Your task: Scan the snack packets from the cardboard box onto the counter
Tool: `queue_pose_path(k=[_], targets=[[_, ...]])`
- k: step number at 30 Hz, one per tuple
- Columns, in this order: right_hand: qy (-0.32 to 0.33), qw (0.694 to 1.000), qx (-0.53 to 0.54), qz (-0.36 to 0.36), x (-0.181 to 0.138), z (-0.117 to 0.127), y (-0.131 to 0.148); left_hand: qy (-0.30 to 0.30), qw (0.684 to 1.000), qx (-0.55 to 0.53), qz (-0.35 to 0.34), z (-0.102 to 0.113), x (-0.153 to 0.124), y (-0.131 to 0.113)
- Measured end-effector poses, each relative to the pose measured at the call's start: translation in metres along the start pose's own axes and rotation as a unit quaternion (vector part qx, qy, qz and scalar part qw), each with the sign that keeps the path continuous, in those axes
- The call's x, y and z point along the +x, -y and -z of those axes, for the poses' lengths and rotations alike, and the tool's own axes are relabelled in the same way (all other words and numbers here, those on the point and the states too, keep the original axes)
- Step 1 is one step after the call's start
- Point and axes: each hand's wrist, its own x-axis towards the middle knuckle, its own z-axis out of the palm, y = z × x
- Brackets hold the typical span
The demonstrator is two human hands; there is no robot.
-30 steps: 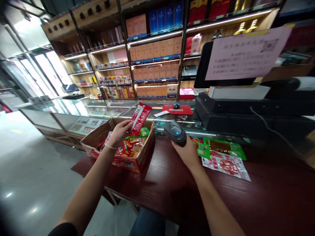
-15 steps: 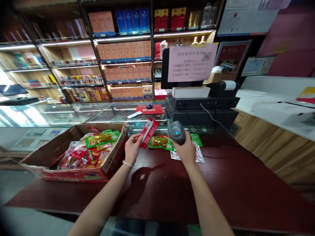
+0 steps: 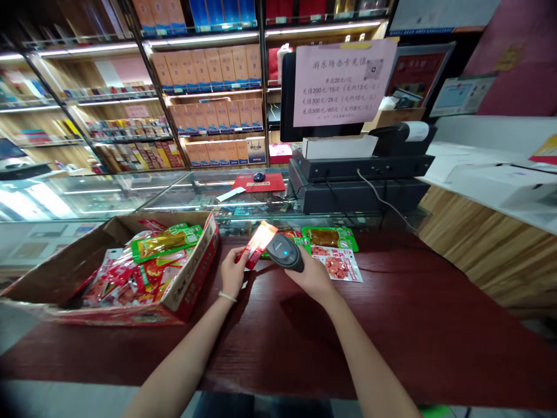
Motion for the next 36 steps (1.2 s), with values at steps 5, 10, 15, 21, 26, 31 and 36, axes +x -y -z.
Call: queue_pose_path(k=[5,10,15,21,26,31,36], targets=[[0.002,1.000,0.009,-0.005,0.001,0.000,-0.006,-0.001,1.000,0.020,-0.007,0.000,0.000,0.002],[-0.058,0.998,0.010,-0.012,0.003,0.015,-0.013,0.000,0.996,0.070,-0.058,0.004,-0.001,-0.004],[-0.124,0.992,0.010,-0.013,0.001,0.046,-0.030,0.059,0.979,0.112,-0.159,-0.010,0.003,-0.014],[-0.167,0.984,-0.028,-0.048,-0.015,0.079,-0.052,0.182,0.939,0.169,-0.238,-0.066,0.000,-0.011],[-0.208,0.976,-0.014,-0.066,-0.023,0.089,-0.066,0.336,0.885,0.199,-0.254,-0.113,-0.015,-0.005],[-0.238,0.968,0.029,-0.074,-0.022,0.086,-0.075,0.391,0.848,0.213,-0.289,-0.128,-0.019,-0.003],[-0.210,0.974,0.028,-0.081,-0.022,0.081,-0.071,0.378,0.856,0.189,-0.297,-0.124,-0.017,-0.002]])
